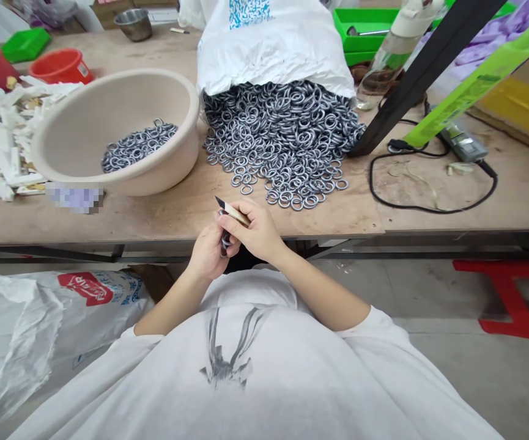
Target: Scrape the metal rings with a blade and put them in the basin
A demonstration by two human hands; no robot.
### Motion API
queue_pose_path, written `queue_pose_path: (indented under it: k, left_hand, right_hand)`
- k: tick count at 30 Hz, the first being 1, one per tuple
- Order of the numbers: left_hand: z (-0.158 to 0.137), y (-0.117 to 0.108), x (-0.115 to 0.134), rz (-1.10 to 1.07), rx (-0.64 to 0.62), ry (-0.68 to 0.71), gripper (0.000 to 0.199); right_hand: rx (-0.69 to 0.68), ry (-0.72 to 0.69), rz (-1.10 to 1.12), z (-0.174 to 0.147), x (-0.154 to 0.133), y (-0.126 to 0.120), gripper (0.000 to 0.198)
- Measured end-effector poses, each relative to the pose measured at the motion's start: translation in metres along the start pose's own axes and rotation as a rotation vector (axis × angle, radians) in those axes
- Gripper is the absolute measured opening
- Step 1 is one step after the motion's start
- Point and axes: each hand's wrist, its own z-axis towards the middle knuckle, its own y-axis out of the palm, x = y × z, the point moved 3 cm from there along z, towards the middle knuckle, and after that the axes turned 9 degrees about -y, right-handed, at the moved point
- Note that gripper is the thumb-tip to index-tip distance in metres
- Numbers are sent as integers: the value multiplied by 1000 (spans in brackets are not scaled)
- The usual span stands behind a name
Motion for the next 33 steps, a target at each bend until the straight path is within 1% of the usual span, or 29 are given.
queue_pose_path:
  k: [3, 7, 9, 12, 15, 18, 19, 21, 23, 24, 26, 29, 33]
  left_hand:
    - [0, 2, -1, -12, -14, 18, 60]
    - [-1, 5, 0, -29, -15, 48, 61]
    - [-1, 6, 1, -56, -9, 58, 59]
    - [-2, 5, 4, -99, -24, 72, 56]
    - [-2, 6, 7, -63, -132, 57, 58]
    - [-3, 7, 6, -21, -211, -17, 62]
    - [-3, 7, 4, -15, -216, -40, 64]
    - [-3, 7, 2, -4, -207, -70, 66]
    - [-3, 7, 2, 4, -177, -64, 64]
    - [-3, 7, 2, 7, -158, -47, 62]
    - [-2, 5, 3, 14, -127, -5, 55]
    - [-1, 3, 5, 14, -121, 25, 46]
    - [-1, 2, 5, -15, -120, 4, 51]
  right_hand:
    - [7, 82, 161, -3, 4, 4, 42]
    - [-11, 55, 254, -5, 5, 7, 35]
    - [-5, 59, 271, -5, 5, 7, 36]
    - [19, 50, 238, -5, 3, 5, 40]
    - [43, -38, 85, -1, -4, -3, 42]
    - [-41, -137, -96, 3, -12, -8, 36]
    - [-77, -135, -110, 3, -12, -8, 36]
    - [-119, -63, -24, 3, -10, -7, 39]
    - [-115, 42, 138, 1, -6, -4, 41]
    - [-102, 71, 197, -1, -4, -3, 43]
    - [-67, 70, 240, -2, -2, -2, 46]
    - [-18, 35, 166, -3, 0, -2, 49]
    - [30, 16, -8, -3, 1, -6, 51]
